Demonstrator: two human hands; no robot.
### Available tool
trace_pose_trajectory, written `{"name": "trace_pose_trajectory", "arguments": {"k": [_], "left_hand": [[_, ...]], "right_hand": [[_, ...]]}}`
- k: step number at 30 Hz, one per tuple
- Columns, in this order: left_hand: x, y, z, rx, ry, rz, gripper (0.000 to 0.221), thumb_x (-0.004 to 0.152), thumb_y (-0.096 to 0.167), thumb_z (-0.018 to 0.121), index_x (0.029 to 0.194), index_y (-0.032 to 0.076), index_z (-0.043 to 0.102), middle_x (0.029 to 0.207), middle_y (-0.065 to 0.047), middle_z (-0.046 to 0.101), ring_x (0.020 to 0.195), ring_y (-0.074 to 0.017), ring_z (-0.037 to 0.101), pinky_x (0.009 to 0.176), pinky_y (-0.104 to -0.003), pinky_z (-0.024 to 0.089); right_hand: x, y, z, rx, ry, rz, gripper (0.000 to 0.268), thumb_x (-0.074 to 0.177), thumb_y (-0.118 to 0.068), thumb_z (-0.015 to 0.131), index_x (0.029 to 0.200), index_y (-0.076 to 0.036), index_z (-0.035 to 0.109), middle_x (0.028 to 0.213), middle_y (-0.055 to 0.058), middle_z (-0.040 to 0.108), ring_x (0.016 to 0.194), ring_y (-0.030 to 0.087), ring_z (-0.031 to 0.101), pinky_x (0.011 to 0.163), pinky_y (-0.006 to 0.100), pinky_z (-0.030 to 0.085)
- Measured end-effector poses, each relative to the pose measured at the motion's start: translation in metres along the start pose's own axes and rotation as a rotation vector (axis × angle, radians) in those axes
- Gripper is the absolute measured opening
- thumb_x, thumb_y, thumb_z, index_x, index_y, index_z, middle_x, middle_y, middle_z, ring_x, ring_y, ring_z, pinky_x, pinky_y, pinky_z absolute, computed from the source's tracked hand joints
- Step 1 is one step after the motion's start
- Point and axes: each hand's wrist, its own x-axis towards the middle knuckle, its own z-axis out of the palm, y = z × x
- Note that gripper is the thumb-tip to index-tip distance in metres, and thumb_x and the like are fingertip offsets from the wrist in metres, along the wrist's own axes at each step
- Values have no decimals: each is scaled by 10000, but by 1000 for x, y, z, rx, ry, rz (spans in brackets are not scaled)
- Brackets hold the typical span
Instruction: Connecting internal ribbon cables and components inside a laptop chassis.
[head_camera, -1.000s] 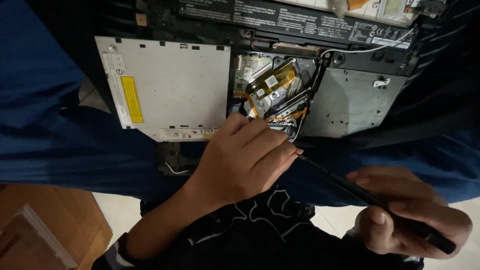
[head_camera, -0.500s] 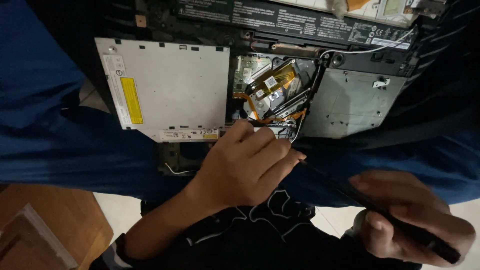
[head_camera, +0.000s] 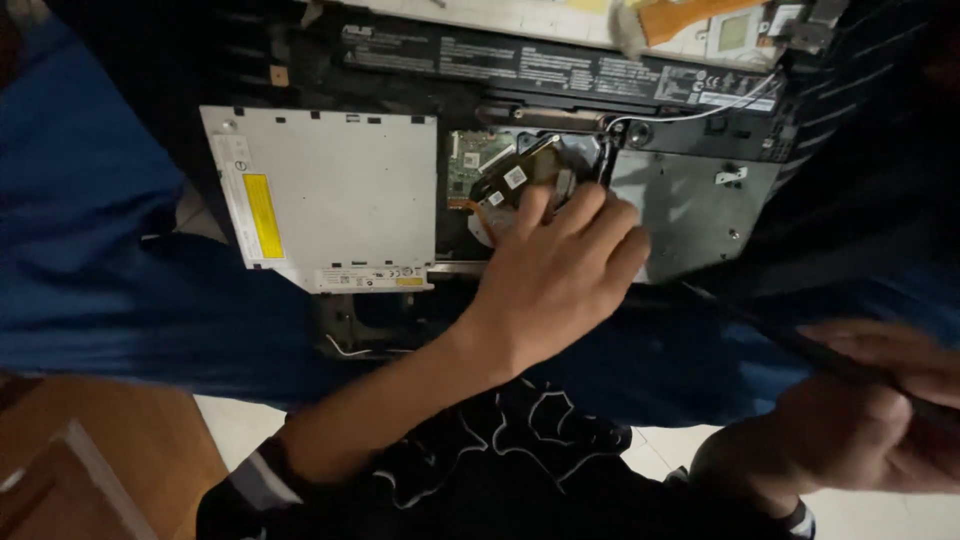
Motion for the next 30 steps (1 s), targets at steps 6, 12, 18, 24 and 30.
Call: {"name": "trace_pose_trajectory", "arguments": {"k": [6,12,18,24,30], "left_hand": [[12,2,10,42,-61,28,156,853,90,762,989,40,704,1106,-85,531,1028,-254,462,864,-452,376],[12,-2,-11,-18,-14,17,300,853,45,760,1150,41,718,1150,-73,608,986,-233,549,926,-405,407],[10,-1,-42,-234,56,-52,193,883,-32,797,1051,32,725,1065,-42,627,866,-195,578,799,-360,400],[-5,9,-70,-616,-133,-35,317,886,195,796,1130,10,716,1014,-61,699,876,-229,641,856,-363,454],[-25,1,-82,-618,-126,-60,156,938,103,715,864,41,593,838,-74,613,717,-246,547,741,-363,421]], "right_hand": [[4,14,14,186,194,-21,334,1117,-306,646,1139,-37,449,964,177,563,827,300,603,896,440,606],[2,29,14,313,285,41,153,1029,40,469,1150,-53,477,983,166,566,817,291,595,895,422,595],[16,13,32,265,255,138,226,1124,-214,607,1197,-81,440,1003,134,598,901,243,623,953,366,579],[5,-14,55,695,67,201,183,995,-180,642,1122,-148,514,905,56,634,786,183,670,707,256,591],[-1,-8,56,788,-28,180,208,982,-186,703,1107,-116,552,893,69,658,781,195,694,686,251,609]]}}
